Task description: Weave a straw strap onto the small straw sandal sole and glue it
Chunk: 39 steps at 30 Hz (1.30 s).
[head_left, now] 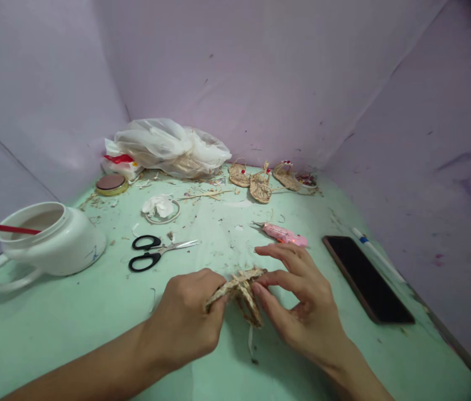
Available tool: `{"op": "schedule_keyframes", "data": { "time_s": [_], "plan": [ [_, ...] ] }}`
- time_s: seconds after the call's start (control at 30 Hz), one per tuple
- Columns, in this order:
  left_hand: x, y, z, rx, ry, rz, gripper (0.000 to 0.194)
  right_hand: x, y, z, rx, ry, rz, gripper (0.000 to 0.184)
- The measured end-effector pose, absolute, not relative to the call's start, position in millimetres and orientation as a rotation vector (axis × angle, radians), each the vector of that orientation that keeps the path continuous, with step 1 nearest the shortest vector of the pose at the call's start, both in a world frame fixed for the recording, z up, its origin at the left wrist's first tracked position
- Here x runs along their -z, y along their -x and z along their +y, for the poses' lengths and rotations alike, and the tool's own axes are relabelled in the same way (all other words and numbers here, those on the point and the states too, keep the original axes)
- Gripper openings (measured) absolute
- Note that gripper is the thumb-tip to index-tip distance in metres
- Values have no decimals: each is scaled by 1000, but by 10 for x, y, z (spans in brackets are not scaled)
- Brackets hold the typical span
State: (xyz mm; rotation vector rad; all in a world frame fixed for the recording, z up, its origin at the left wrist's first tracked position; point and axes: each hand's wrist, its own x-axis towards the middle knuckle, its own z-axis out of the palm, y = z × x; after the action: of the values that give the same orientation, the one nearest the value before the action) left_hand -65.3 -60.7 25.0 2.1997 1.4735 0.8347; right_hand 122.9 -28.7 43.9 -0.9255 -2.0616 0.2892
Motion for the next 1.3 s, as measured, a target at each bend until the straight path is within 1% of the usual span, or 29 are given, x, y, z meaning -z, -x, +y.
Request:
{"op": "schedule_keyframes", "data": {
  "time_s": [0.17,0.37,0.6,0.8,0.9,1.0,1.07,1.2,1.27,1.3],
  "plan": [
    [-269,629,-620,-820,-2226,1463,15,-418,-1229,-295,-342,1000,-2114,6],
    [-264,621,-612,-834,-2260,1400,15,-411,-1214,-294,-405,1039,-2128,7],
    [-240,643,-592,-818,-2297,1316,16,-374,-1141,-296,-425,1072,-1945,12],
    [-256,644,-598,-794,-2222,1340,17,-359,-1125,-329,-458,1098,-1894,13],
    [-267,646,-609,-781,-2082,1421,17,-401,-1180,-315,-555,1166,-1859,13],
    [-305,648,-586,-716,-1860,1436,18,-419,-1261,-240,-760,1286,-1656,18],
    [-336,652,-548,-674,-1649,1397,18,-395,-1307,-164,-1024,1302,-1533,22],
    [-355,664,-467,-729,-1284,1379,20,-315,-1332,-27,-1718,1136,-1254,28],
    [-339,675,-448,-772,-1175,1374,22,-294,-1311,5,-1910,1040,-1117,30],
    [-331,684,-442,-777,-1149,1349,23,-288,-1297,11,-1952,1014,-1088,32]
  ]
}}
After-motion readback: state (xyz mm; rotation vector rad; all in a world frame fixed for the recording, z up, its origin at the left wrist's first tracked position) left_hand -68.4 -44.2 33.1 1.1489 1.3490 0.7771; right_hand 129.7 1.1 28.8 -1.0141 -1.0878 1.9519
